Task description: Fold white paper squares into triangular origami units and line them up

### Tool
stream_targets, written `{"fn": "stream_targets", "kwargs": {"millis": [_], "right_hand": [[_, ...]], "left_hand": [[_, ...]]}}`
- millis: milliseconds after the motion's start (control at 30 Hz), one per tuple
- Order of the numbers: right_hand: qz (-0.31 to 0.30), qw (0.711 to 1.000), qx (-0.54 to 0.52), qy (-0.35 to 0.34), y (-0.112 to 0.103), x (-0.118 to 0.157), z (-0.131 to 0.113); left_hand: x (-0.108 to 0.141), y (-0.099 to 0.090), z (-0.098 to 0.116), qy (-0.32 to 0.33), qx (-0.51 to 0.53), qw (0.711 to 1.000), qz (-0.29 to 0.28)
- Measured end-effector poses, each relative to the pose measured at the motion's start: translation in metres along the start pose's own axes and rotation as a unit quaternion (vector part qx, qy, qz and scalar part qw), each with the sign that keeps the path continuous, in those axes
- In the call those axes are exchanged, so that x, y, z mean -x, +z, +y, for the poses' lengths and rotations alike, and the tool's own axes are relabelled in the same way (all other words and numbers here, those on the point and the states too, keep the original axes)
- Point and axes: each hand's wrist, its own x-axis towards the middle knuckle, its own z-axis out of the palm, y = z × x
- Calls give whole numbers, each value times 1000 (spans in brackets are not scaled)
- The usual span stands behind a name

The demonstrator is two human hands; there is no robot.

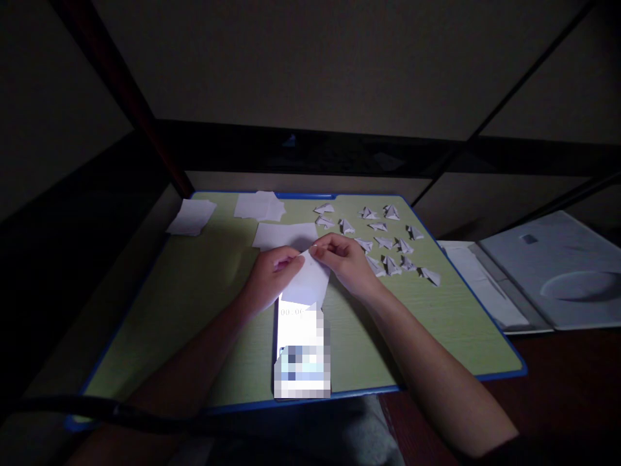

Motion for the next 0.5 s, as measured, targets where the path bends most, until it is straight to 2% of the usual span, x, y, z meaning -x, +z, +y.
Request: {"fn": "stream_targets", "kwargs": {"millis": [233,400,500], "right_hand": [[-26,999,-2,-30,1,3,-5],[2,999,11,-46,2,2,-1],[16,999,-10,-47,-1,-1,3]], "left_hand": [[1,-2,-1,29,-21,999,-9],[-2,-3,-5,48,-38,998,-11],[-6,-16,-2,39,-20,999,0]]}}
